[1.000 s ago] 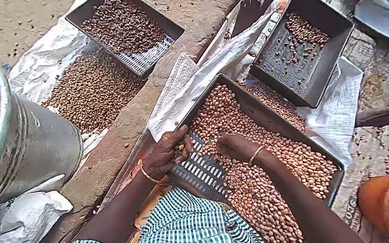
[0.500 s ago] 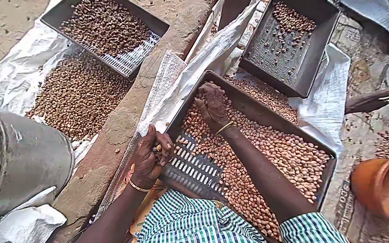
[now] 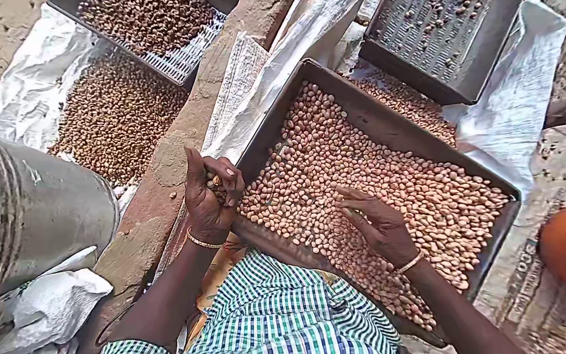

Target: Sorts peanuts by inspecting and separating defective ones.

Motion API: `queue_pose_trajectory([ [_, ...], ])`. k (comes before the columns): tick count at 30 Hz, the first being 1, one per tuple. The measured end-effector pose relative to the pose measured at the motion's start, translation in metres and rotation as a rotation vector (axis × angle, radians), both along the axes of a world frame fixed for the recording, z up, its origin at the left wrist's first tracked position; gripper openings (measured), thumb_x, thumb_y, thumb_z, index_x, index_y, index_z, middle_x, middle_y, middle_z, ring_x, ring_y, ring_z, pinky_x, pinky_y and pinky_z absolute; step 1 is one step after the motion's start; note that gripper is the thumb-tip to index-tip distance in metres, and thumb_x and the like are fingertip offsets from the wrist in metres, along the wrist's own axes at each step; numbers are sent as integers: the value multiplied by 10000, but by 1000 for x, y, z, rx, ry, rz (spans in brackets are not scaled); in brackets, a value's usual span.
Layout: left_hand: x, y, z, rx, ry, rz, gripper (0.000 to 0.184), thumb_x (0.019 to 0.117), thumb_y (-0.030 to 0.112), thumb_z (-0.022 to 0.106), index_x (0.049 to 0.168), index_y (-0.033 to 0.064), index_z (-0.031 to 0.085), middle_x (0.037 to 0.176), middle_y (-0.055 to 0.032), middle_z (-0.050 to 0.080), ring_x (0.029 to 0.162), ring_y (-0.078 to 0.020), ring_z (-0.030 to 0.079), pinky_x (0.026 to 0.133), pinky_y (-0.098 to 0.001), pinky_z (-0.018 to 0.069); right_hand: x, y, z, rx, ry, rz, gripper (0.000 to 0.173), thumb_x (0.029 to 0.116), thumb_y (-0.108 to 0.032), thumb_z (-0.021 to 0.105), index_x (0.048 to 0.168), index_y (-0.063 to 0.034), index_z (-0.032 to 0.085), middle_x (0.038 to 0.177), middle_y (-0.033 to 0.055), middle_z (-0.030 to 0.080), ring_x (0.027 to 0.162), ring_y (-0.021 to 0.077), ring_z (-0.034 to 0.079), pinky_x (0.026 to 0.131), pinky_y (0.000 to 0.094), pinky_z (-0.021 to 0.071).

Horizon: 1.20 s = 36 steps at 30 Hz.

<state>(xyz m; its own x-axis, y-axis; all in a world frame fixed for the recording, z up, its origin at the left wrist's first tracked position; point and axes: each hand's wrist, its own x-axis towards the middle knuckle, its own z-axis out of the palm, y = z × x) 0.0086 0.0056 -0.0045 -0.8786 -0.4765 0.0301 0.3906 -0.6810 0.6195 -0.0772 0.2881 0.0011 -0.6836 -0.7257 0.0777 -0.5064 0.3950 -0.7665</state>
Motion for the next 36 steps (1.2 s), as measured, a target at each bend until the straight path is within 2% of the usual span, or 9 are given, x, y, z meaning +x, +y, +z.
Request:
queue_pose_trajectory([
  [6, 2, 1, 1, -31, -2, -1, 674, 1121, 420, 206, 671, 132, 618, 562, 53, 583, 430, 0, 502, 421, -135, 418, -28, -111, -29, 77, 403, 5, 111, 905, -19, 686, 937, 12, 788, 924, 267, 689, 873, 442, 664, 786, 547, 497],
  [12, 0, 2, 1, 7, 17, -23, 652, 1120, 414, 242, 682, 124, 629, 578, 44, 596, 445, -2, 518, 435, -131, 430, -25, -139, -2, 561, 232, 70, 200, 990, -32, 583, 1054, 113, 705, 1089, 327, 654, 973, 476, 671, 824, 560, 514],
  [17, 4, -1, -2, -30, 29, -140, 608, 1109, 424, 319, 713, 114, 660, 601, 35, 620, 464, -3, 534, 456, -137, 446, -17, -133, -6, 529, 297, 118, 155, 954, 59, 565, 996, 123, 700, 1005, 309, 657, 868, 466, 683, 735, 544, 530],
  [21, 5, 2, 0, -88, 5, -215, 595, 1100, 432, 357, 691, 130, 666, 578, 58, 604, 460, 4, 523, 454, -146, 436, -38, -137, 1, 525, 90, 85, 223, 959, -101, 618, 1010, 96, 709, 1089, 305, 646, 918, 437, 677, 774, 547, 521],
  [24, 6, -1, 5, -39, -163, -385, 625, 1115, 412, 313, 777, 65, 708, 565, 45, 604, 430, 24, 511, 423, -119, 434, -43, -122, 17, 117, 98, -94, 168, 903, -114, 660, 900, 42, 720, 817, 115, 566, 710, 125, 489, 645, 245, 396],
  [26, 1, -1, 11, 11, -414, -551, 646, 1124, 412, 232, 841, 48, 685, 553, 33, 575, 390, 29, 470, 375, -106, 403, -27, -116, 37, -23, 61, -44, 187, 928, -149, 680, 990, 17, 739, 853, 65, 592, 698, 8, 470, 623, 118, 377],
  [28, -8, 1, 13, 73, -525, -655, 614, 1124, 417, 239, 845, 63, 655, 563, 27, 570, 377, 30, 452, 360, -104, 388, -12, -108, 44, 18, 100, 21, 303, 950, -197, 679, 1136, 34, 735, 948, 153, 683, 753, 131, 588, 691, 225, 476],
  [33, -4, -9, 7, 198, -356, -734, 639, 1118, 444, 235, 791, 70, 638, 571, 24, 572, 398, 18, 502, 380, -102, 421, 10, -72, -6, 305, 200, -112, 132, 940, -67, 686, 976, 35, 761, 897, 244, 687, 854, 419, 671, 760, 535, 515],
  [36, -4, -9, 2, 301, -278, -740, 617, 1105, 468, 290, 807, 74, 659, 636, 6, 602, 450, -9, 552, 417, -120, 464, 35, -77, -18, 479, 296, -99, 112, 920, -47, 691, 939, 51, 741, 847, 247, 688, 808, 425, 704, 681, 528, 540],
])
